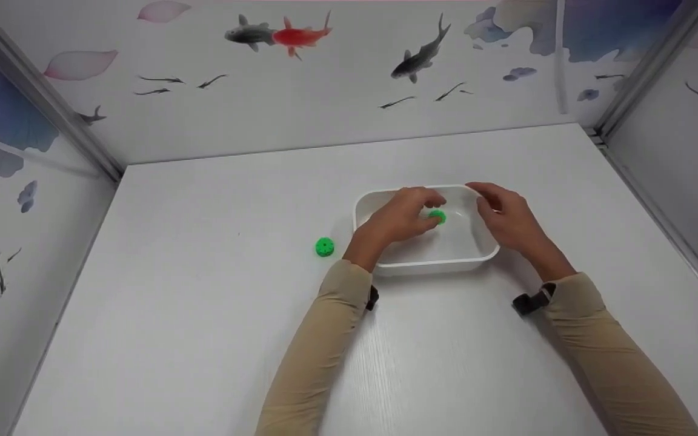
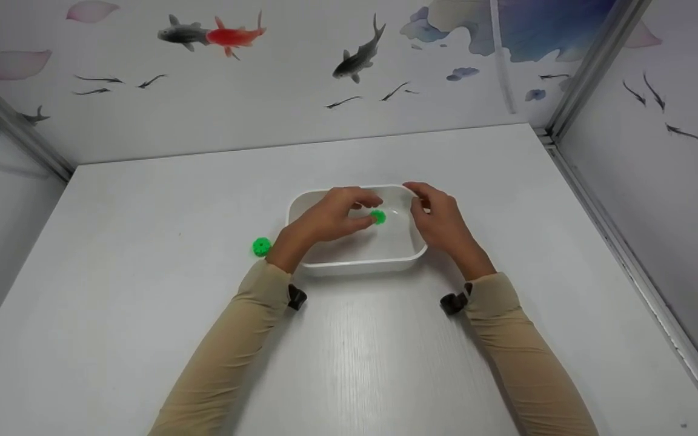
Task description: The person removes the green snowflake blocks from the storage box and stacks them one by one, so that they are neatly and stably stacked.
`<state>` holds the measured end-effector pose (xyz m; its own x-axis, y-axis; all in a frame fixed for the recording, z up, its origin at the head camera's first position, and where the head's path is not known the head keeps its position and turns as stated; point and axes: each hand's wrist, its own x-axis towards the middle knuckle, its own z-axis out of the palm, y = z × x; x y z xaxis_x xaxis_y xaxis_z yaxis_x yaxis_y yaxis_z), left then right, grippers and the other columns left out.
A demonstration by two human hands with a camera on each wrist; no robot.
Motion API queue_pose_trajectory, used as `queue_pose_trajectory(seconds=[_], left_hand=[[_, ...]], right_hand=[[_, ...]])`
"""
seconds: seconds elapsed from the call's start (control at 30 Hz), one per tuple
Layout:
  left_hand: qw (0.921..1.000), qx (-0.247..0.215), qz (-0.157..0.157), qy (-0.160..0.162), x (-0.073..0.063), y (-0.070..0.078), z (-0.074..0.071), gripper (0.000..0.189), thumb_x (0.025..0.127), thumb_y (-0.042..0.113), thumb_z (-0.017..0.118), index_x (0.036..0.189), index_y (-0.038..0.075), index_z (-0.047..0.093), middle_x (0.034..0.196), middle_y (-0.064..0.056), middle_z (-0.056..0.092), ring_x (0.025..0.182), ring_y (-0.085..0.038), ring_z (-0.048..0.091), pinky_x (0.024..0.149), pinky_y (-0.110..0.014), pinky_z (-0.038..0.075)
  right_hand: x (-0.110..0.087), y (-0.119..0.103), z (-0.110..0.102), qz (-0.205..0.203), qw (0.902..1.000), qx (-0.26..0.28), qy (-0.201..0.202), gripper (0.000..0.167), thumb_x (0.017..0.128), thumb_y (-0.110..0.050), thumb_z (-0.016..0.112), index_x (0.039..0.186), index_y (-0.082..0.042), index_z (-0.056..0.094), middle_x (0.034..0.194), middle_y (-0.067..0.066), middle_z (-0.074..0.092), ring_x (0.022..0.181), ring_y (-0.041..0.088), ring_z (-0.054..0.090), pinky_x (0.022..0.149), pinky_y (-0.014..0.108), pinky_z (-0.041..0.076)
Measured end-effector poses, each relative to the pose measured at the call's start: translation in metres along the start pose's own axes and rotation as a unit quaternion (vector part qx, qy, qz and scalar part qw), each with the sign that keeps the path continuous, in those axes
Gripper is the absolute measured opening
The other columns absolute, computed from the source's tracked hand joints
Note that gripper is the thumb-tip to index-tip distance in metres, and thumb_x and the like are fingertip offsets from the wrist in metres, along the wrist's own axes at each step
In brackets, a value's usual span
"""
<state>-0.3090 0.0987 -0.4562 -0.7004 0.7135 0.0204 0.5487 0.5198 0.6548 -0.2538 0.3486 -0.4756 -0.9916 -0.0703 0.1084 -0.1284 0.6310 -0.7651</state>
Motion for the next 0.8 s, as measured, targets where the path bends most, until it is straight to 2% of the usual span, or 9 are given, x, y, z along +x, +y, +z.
queue_pose_trajectory(seconds=[0.13,0.43,0.67,0.8], left_hand=[[0.9998,0.01,0.009,-0.012,0.001,-0.003,0.006,0.041,0.107,0.018,0.069,0.146,0.006,0.066,0.146,-0.008,0.07,0.139,-0.02,0.062,0.12,-0.031,0.048],[0.999,0.041,-0.005,-0.018,-0.004,-0.007,0.011,0.045,0.104,0.014,0.07,0.148,0.006,0.065,0.145,-0.007,0.068,0.135,-0.02,0.06,0.122,-0.033,0.047],[0.9984,0.05,0.019,-0.017,-0.004,-0.009,0.013,0.035,0.102,0.013,0.073,0.136,0.007,0.073,0.134,-0.006,0.073,0.125,-0.018,0.064,0.114,-0.03,0.052],[0.9986,0.046,0.019,-0.016,-0.004,-0.01,0.013,0.031,0.101,0.015,0.077,0.132,0.007,0.076,0.128,-0.005,0.073,0.117,-0.018,0.064,0.109,-0.029,0.054]], right_hand=[[0.001,0.001,0.001,-0.005,1.0,-0.003,0.0,0.043,0.114,-0.016,0.05,0.156,-0.009,0.057,0.152,0.021,0.063,0.138,0.039,0.063,0.116,0.059,0.051],[0.001,-0.001,0.002,-0.005,1.0,-0.002,-0.002,0.043,0.114,-0.014,0.05,0.155,-0.009,0.057,0.151,0.021,0.064,0.136,0.039,0.065,0.113,0.059,0.053],[0.0,-0.001,0.001,0.003,1.0,-0.002,-0.005,0.043,0.114,-0.016,0.05,0.156,-0.009,0.056,0.152,0.021,0.063,0.136,0.039,0.064,0.114,0.058,0.052],[0.0,0.0,0.0,0.003,1.0,-0.002,-0.003,0.043,0.114,-0.017,0.05,0.156,-0.01,0.057,0.152,0.02,0.063,0.136,0.038,0.064,0.113,0.057,0.052]])
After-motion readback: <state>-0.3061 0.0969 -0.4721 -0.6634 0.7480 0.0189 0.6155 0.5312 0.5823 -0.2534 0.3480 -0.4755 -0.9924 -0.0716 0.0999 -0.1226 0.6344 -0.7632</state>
